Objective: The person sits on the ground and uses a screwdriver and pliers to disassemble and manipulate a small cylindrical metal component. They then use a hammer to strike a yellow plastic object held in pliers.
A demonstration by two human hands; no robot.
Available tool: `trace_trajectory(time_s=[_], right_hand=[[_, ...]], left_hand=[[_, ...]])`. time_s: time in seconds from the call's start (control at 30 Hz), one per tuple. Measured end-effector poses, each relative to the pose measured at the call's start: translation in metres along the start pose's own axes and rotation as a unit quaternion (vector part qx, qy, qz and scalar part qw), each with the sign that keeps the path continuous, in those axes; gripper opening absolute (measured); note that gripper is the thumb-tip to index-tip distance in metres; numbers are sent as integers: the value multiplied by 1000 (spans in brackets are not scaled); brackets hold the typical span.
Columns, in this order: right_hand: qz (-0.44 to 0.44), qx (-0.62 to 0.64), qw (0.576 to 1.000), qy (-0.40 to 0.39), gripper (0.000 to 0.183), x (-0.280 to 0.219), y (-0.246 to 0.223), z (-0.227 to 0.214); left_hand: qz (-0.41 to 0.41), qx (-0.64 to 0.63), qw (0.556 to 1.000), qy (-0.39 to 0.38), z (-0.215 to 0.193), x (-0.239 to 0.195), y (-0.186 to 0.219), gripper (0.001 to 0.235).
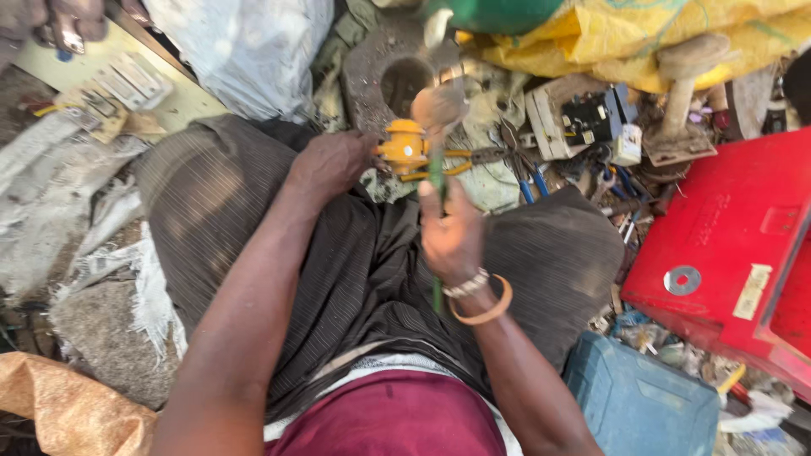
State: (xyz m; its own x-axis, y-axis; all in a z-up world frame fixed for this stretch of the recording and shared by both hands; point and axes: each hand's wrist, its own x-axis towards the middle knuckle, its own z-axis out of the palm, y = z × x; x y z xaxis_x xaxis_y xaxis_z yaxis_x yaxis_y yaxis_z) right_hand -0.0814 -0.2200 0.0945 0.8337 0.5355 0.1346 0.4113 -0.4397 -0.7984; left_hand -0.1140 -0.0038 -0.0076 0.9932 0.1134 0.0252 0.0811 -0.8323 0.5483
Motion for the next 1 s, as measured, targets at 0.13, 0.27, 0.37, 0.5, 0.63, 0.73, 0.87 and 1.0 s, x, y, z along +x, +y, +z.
trace_trajectory(time_s=[0.13,0.27,0.37,0.5,0.63,0.73,0.87,1.0], right_hand=[[20,157,986,53,31,-11,-14,-33],[-8,218,969,118,42,-9,7,-13],[113,-28,991,-69,46,-11,28,10],[167,52,983,-62,50,-9,23,-2],[80,152,985,2,44,-14,-1,-40],[18,141,989,47,46,-8,1,-40],[92,-93,991,-4,48,8,27,-2],[93,-9,992,-87,51,16,35,-8]], left_hand=[[-18,-12,1000,-3,6,4,1,27],[-40,-43,998,-22,9,2,-5,34],[-44,-50,998,-16,18,1,-10,29],[-37,-48,998,-18,25,12,-26,23],[-46,-84,995,-37,32,13,-28,21],[-47,-139,989,0,29,9,-22,21],[-30,-122,992,21,18,2,-16,23],[-37,-102,994,-27,7,6,-12,18]])
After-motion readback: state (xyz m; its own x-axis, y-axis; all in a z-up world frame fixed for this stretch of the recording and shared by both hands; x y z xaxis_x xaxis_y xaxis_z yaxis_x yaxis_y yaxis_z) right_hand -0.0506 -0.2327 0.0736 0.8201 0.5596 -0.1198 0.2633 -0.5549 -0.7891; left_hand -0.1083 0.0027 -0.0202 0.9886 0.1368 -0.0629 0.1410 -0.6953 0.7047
